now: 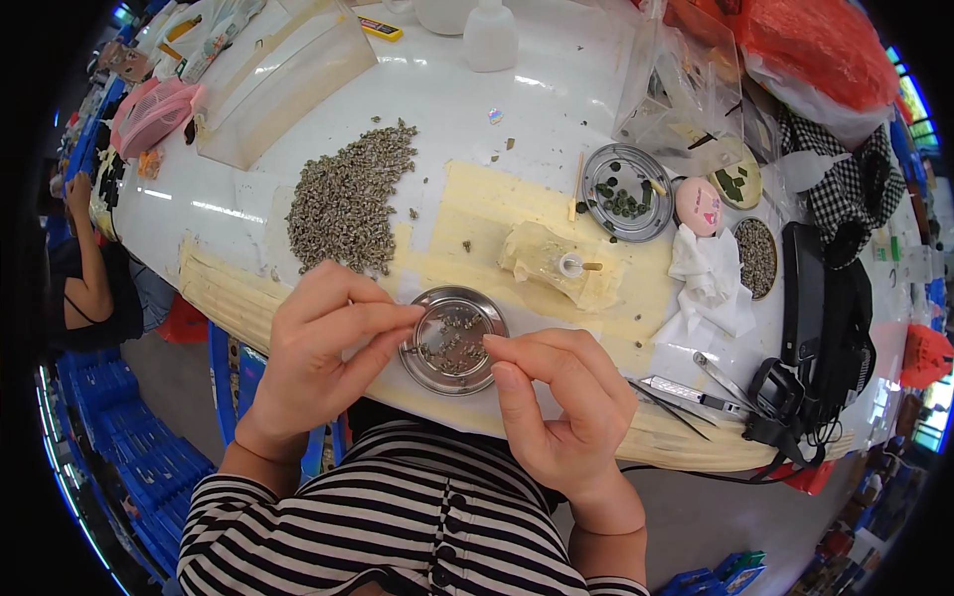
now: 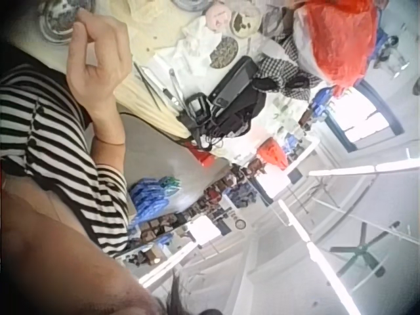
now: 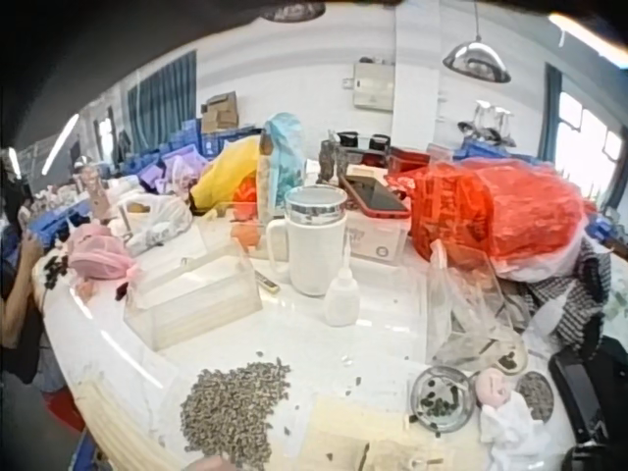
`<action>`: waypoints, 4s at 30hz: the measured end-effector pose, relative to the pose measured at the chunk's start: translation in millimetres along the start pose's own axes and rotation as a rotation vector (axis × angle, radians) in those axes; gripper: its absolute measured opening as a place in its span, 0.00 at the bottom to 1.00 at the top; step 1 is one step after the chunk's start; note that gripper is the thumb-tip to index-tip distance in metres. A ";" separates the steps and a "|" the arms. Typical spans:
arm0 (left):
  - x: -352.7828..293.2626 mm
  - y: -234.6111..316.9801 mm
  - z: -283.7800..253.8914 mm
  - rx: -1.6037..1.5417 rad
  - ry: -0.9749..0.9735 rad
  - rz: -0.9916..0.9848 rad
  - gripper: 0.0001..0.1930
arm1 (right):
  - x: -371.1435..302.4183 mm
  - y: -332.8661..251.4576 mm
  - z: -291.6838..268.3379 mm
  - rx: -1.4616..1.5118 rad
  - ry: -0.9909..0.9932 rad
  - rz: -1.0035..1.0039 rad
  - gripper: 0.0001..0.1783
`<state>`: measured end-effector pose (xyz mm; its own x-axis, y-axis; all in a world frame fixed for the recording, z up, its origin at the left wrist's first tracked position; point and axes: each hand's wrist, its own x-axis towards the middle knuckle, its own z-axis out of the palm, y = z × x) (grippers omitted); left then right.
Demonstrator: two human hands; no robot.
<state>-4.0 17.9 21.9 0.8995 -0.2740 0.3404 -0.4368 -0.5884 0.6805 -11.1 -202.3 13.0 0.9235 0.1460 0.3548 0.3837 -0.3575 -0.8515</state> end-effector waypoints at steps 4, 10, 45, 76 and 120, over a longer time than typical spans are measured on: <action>24.3 -20.7 -14.1 0.195 0.060 0.061 0.10 | -1.2 1.3 1.7 0.000 -0.007 0.005 0.08; 59.3 -39.2 -22.0 0.459 -0.130 0.213 0.06 | -2.2 -1.6 1.8 -0.032 0.020 -0.023 0.08; 30.1 -36.9 -37.8 0.248 -0.015 0.051 0.07 | -6.6 -1.3 5.5 -0.030 0.018 -0.002 0.07; 30.6 -3.9 2.2 -1.426 -0.208 -0.673 0.06 | 3.0 0.6 6.1 0.087 0.006 -0.096 0.07; 11.0 5.1 26.9 -0.402 0.049 0.201 0.14 | -2.3 -1.9 1.1 0.589 -0.127 0.336 0.04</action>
<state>4.0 -8.6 11.7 0.7985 -0.3109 0.5156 -0.5825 -0.1824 0.7921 -13.9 -200.9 13.4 0.9720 0.2345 0.0171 -0.0196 0.1535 -0.9880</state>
